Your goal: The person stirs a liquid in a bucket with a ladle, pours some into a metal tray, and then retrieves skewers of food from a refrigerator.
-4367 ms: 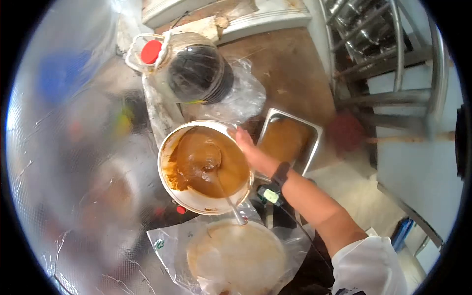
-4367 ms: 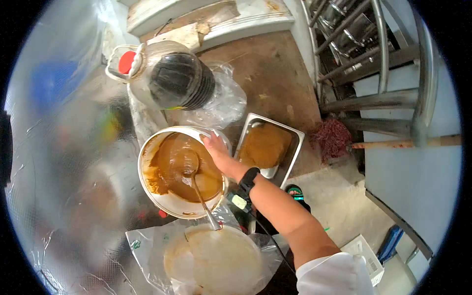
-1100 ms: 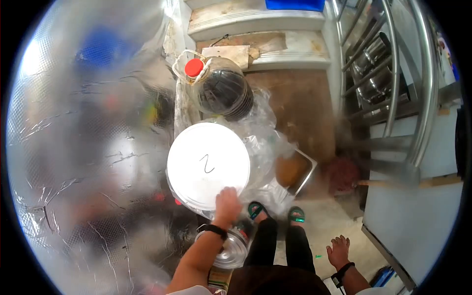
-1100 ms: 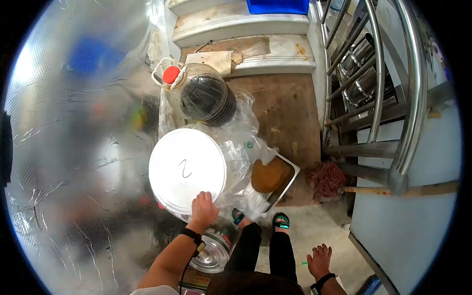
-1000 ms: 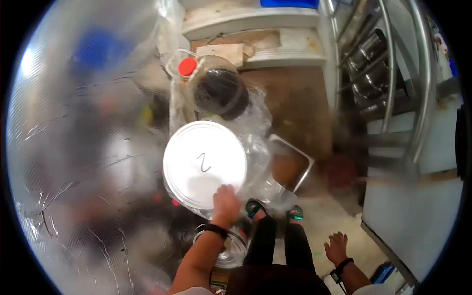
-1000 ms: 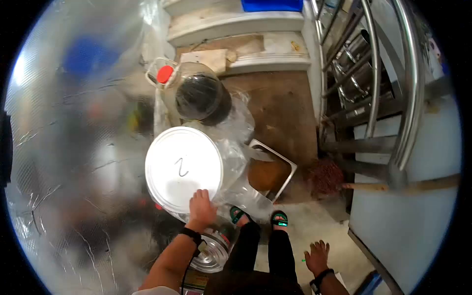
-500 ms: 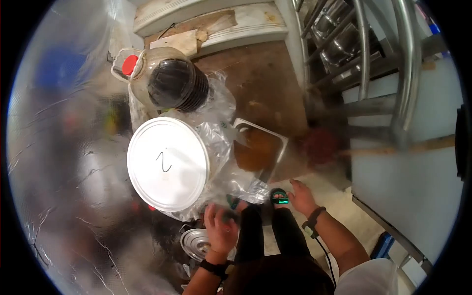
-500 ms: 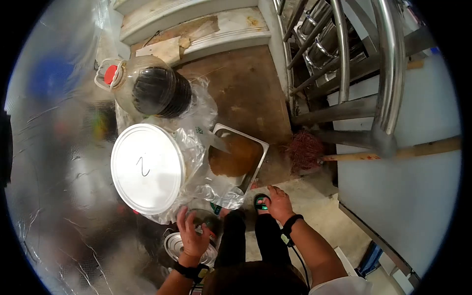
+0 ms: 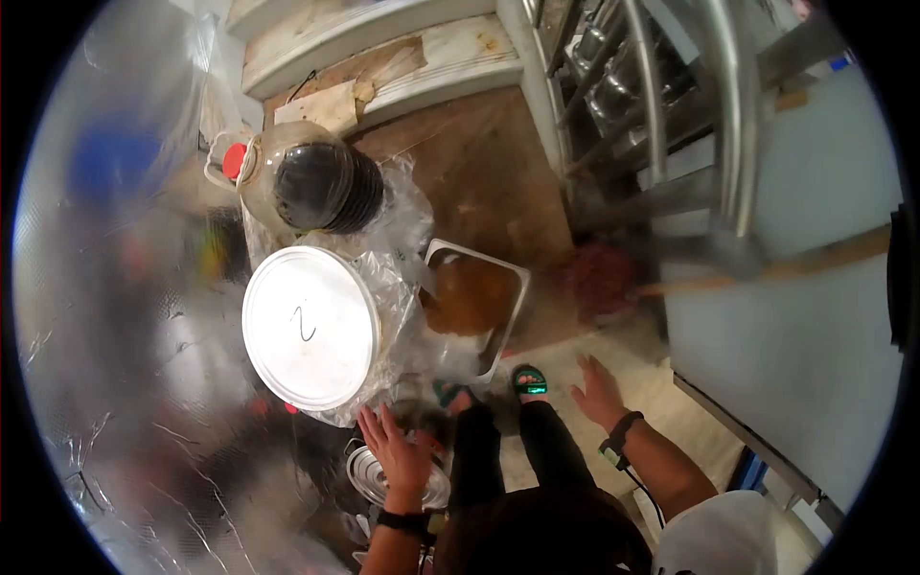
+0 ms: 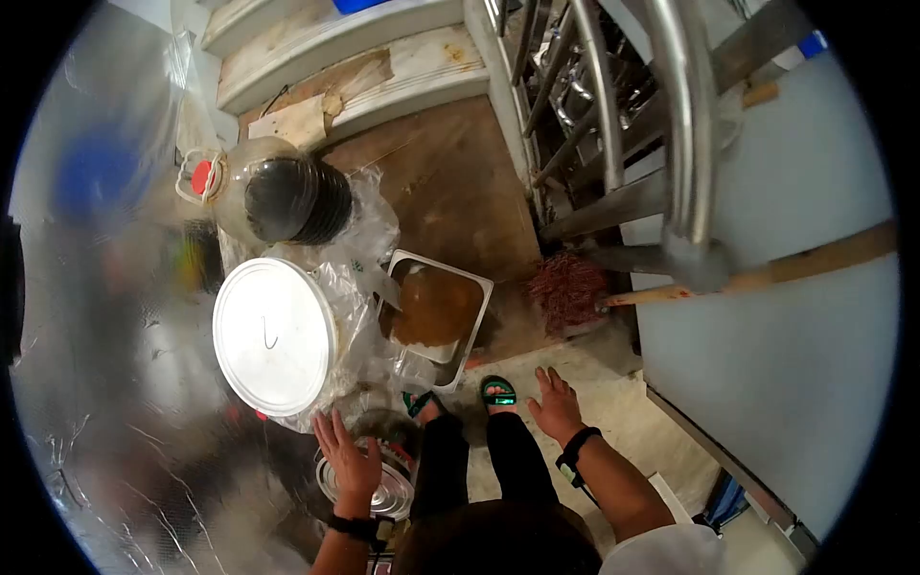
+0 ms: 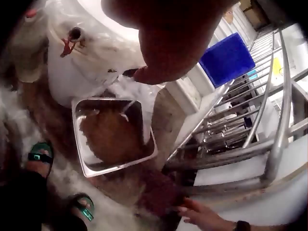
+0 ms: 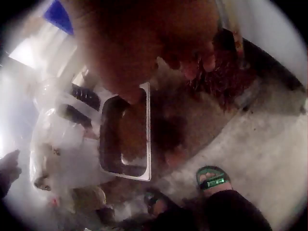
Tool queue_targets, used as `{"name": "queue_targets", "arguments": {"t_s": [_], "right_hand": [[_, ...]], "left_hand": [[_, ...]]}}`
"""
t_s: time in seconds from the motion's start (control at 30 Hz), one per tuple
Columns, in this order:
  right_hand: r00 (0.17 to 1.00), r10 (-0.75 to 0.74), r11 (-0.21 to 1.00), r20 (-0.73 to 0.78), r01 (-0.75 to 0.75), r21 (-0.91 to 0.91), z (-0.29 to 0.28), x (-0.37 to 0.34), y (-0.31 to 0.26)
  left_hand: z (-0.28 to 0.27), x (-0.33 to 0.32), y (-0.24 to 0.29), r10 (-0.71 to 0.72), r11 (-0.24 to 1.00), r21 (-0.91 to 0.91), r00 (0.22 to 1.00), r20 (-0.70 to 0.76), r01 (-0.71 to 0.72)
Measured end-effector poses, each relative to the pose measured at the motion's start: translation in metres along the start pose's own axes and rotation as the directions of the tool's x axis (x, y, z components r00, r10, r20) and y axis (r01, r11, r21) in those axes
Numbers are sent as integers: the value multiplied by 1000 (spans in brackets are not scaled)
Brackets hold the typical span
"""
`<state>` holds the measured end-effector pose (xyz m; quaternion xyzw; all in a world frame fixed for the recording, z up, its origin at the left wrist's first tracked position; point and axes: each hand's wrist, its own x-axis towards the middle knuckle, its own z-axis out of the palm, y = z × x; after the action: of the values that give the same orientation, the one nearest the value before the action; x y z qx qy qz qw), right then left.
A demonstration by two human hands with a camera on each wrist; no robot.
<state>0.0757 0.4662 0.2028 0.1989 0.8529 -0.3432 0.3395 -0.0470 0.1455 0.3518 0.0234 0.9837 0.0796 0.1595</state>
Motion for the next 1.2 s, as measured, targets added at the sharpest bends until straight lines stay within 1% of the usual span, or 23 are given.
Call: {"name": "queue_targets", "arguments": {"t_s": [0.07, 0.1, 0.13, 0.17, 0.2, 0.23, 0.27, 0.33, 0.43, 0.5, 0.57, 0.6, 0.67, 0.7, 0.73, 0.77, 0.83, 0.9, 1.03, 1.1, 1.13, 1.17, 1.2], "right_hand": [[985, -141, 988, -97, 147, 57, -9, -7, -1], [985, -127, 989, -120, 135, 63, -21, -11, -12], [993, -95, 839, -66, 116, 532, -41, -14, -30], [995, -99, 487, -9, 56, 871, -59, -20, -44], [979, -174, 103, 110, -92, 990, -75, -28, -49], [940, -296, -280, 167, -253, 926, -92, -35, -55], [948, -287, -289, 137, -222, 931, -113, -47, -68], [897, -437, -488, -70, -171, 856, -157, -82, -101], [865, -468, -575, -181, -143, 806, -204, -141, -140], [836, -486, -584, -257, -91, 807, -224, -183, -162], [719, -586, -504, -374, 39, 863, -238, -229, -183], [644, -633, -420, -431, 182, 889, -246, -254, -193], [722, -641, -55, -259, 293, 955, -267, -315, -216], [549, -756, 32, -356, 574, 818, -280, -353, -225], [429, -831, 57, -356, 700, 712, -283, -380, -225], [242, -926, 54, -290, 845, 532, -298, -402, -231], [186, -873, 25, -451, 940, 339, -265, -447, -246], [-45, -756, -106, -653, 993, 56, -268, -506, -279], [-50, -674, 98, -737, 983, -155, -278, -595, -267], [183, -789, 352, -587, 917, -188, -294, -643, -251], [248, -781, 491, -573, 811, -318, -285, -660, -244], [255, -756, 519, -603, 795, -314, -272, -664, -238], [21, -713, 549, -701, 638, -539, -258, -660, -229]], "left_hand": [[5, -31, 2, 6, 999, -35, 999, 33, -5], [8, -45, 3, 6, 998, -67, 997, 74, -1], [7, -57, 6, 32, 997, -65, 997, 75, -27], [4, -71, 9, 25, 989, -147, 986, 167, 0], [-1, -85, 10, 23, 974, -222, 966, 259, 36], [-7, -93, 11, 50, 974, -226, 966, 255, 9], [-14, -97, 13, 29, 972, -230, 947, 320, 48], [-27, -102, 18, 6, 970, -223, 913, 407, 93], [-44, -100, 13, 138, 923, -385, 954, 266, -27], [-63, -97, 11, 197, 913, -395, 960, 199, -105], [-87, -93, 12, 204, 899, -422, 964, 169, -116], [-95, -92, 9, 205, 900, -420, 965, 166, -119], [-114, -90, 4, 219, 894, -428, 963, 155, -135], [-124, -90, 6, 241, 895, -415, 960, 141, -163], [-131, -89, 7, 270, 896, -401, 951, 153, -190], [-135, -86, 7, 303, 897, -383, 939, 163, -223], [-102, -76, -19, 396, 832, -438, 917, 36, -342], [-144, -95, 16, 479, 870, -185, 873, 94, -457], [-182, -120, 75, 597, 774, -380, 785, 166, -508], [-204, -142, 108, 631, 731, -489, 744, 219, -476], [-223, -160, 130, 659, 716, -486, 715, 233, -501], [-249, -180, 155, 686, 715, -429, 672, 278, -553], [-260, -197, 171, 706, 708, -366, 630, 324, -604]]}}
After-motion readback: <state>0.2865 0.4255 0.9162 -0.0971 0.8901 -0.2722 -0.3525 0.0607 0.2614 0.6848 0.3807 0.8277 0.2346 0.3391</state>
